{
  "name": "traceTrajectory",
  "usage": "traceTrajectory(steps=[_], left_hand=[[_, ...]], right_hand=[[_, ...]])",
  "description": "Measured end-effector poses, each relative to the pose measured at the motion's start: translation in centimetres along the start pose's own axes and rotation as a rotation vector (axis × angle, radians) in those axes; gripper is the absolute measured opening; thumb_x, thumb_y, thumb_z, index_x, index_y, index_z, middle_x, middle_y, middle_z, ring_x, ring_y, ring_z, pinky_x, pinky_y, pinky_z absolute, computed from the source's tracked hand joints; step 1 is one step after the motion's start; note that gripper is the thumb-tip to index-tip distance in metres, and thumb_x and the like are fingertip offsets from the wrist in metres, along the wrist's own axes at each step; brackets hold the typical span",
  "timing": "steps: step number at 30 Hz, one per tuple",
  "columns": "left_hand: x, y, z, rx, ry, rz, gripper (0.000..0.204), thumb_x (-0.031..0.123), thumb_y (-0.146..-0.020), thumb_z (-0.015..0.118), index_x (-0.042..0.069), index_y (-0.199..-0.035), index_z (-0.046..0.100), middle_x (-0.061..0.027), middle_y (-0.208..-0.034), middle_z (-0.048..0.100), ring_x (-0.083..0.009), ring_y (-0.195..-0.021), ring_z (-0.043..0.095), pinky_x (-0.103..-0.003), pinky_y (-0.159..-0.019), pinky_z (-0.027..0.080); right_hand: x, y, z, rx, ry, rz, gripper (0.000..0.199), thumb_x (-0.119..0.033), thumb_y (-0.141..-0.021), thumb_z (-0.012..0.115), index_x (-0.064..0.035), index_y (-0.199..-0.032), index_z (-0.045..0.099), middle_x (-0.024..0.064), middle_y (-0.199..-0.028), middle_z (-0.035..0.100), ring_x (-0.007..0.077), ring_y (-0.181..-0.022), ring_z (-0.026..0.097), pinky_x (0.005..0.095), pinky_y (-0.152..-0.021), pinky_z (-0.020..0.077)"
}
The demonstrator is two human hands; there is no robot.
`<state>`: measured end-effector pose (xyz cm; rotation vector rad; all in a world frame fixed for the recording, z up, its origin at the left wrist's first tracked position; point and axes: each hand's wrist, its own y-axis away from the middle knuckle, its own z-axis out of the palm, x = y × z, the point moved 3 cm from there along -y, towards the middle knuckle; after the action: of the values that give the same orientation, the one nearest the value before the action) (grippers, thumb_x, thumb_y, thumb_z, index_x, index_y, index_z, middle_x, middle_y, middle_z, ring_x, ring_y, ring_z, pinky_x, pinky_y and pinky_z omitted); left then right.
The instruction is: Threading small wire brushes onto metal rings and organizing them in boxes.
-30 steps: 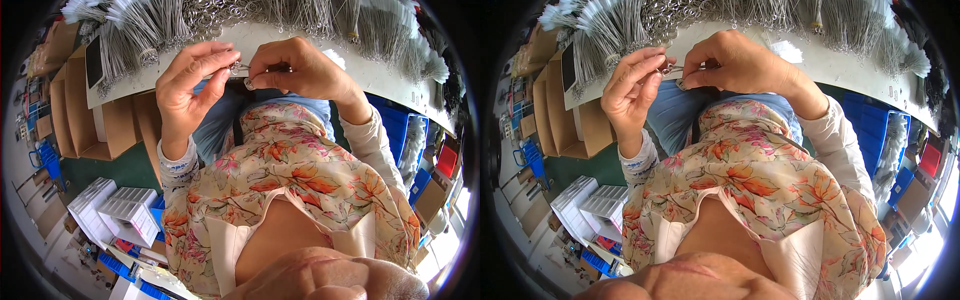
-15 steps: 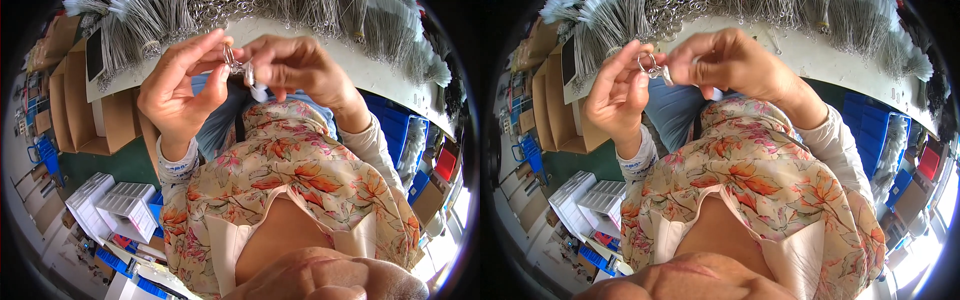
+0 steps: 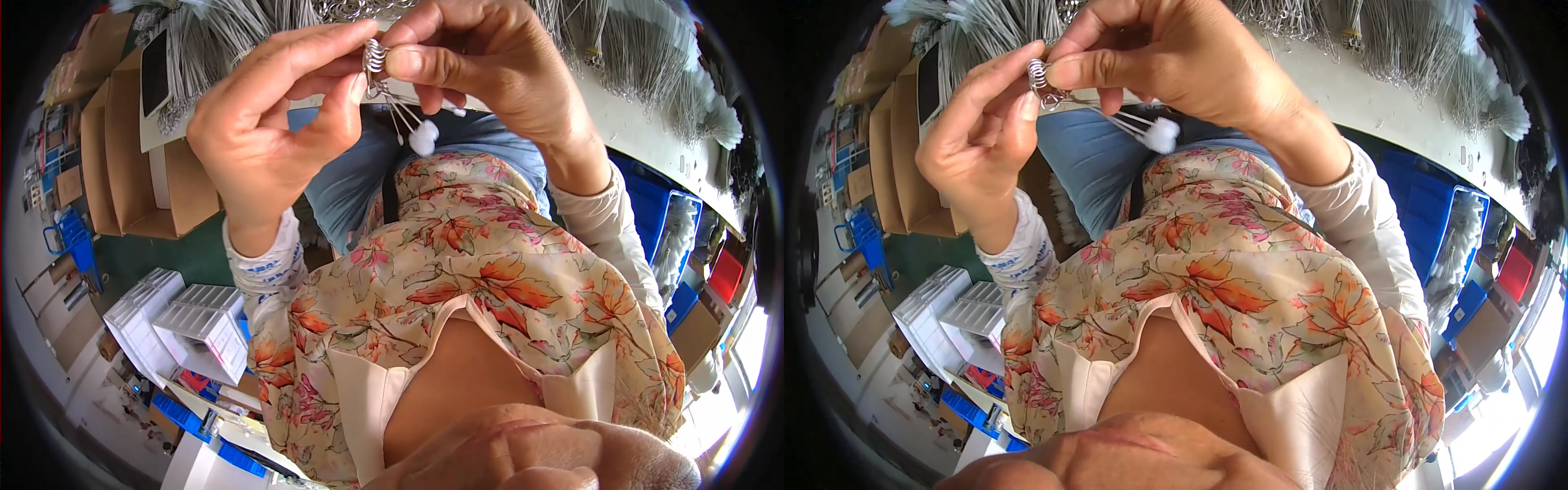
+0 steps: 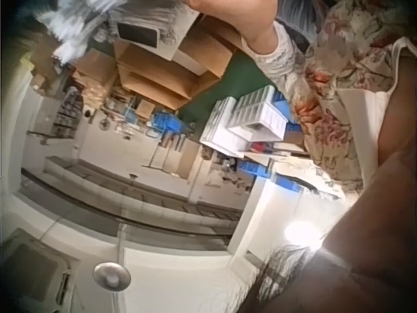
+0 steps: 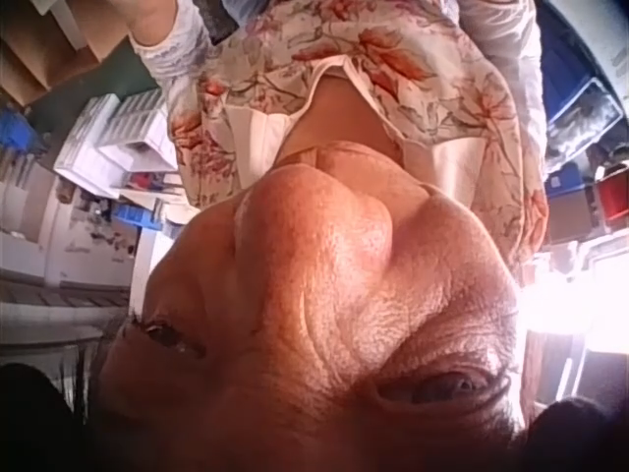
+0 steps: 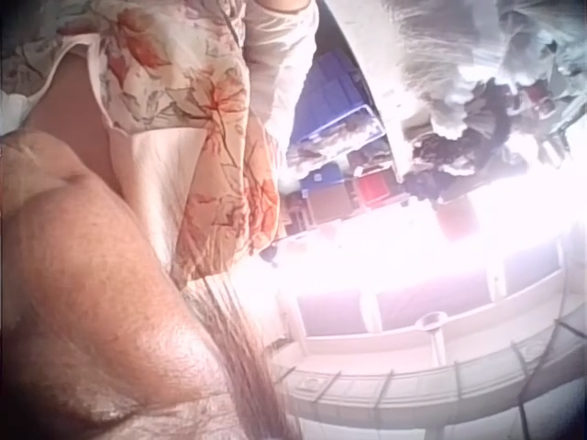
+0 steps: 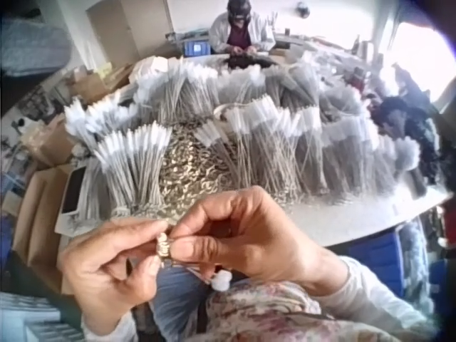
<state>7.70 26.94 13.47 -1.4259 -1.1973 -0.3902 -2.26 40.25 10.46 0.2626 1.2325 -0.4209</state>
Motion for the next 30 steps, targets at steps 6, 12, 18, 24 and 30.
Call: traceTrajectory(steps=[6,12,18,24,30], left_hand=[[2.0,-0.4,-1.3,-0.159,-0.126,-0.143,0.027,-0.010,-0.076,0.056,-0.008,-0.102,0.061,-0.0128,-0.095,0.063,-0.0125,-0.078,0.060,-0.021,-0.070,0.047],[1.9,0.0,-3.4,-0.253,-0.219,-0.111,0.012,0.002,-0.085,0.059,-0.005,-0.094,0.062,-0.0070,-0.093,0.058,-0.0086,-0.073,0.050,-0.021,-0.064,0.043],[-0.3,3.1,-4.6,0.043,0.526,-0.549,0.020,0.010,-0.091,0.051,-0.003,-0.107,0.055,-0.0022,-0.081,0.051,-0.0041,-0.058,0.037,-0.019,-0.052,0.033],[2.2,4.8,-6.1,-0.095,-0.449,-0.283,0.019,0.008,-0.092,0.049,-0.001,-0.108,0.056,-0.0014,-0.079,0.051,-0.0044,-0.059,0.039,-0.020,-0.052,0.035],[1.7,6.7,-8.8,0.061,0.558,-0.633,0.016,0.016,-0.089,0.056,0.002,-0.097,0.061,-0.0016,-0.077,0.058,-0.0087,-0.069,0.053,-0.023,-0.060,0.042]], right_hand=[[-1.1,0.1,1.2,-0.108,0.112,0.077,0.011,-0.004,-0.083,0.064,0.0034,-0.091,0.063,0.0062,-0.081,0.065,0.0059,-0.064,0.059,0.0180,-0.056,0.0476],[-1.0,-0.5,2.1,-0.205,-0.120,0.135,0.015,-0.009,-0.088,0.059,0.0020,-0.098,0.061,0.0024,-0.072,0.062,0.0059,-0.058,0.057,0.0174,-0.046,0.0427],[1.1,-1.2,3.4,-0.160,0.001,0.065,0.014,-0.008,-0.088,0.058,0.0024,-0.096,0.060,0.0039,-0.068,0.061,0.0070,-0.053,0.055,0.0185,-0.044,0.0429],[1.1,-2.8,5.9,-0.246,0.057,0.122,0.013,-0.009,-0.088,0.058,0.0027,-0.094,0.060,0.0051,-0.066,0.060,0.0071,-0.051,0.053,0.0187,-0.043,0.0397],[2.2,-4.2,8.3,-0.380,0.036,0.012,0.013,-0.010,-0.088,0.059,0.0019,-0.093,0.060,0.0047,-0.064,0.059,0.0068,-0.050,0.050,0.0186,-0.043,0.0382]])
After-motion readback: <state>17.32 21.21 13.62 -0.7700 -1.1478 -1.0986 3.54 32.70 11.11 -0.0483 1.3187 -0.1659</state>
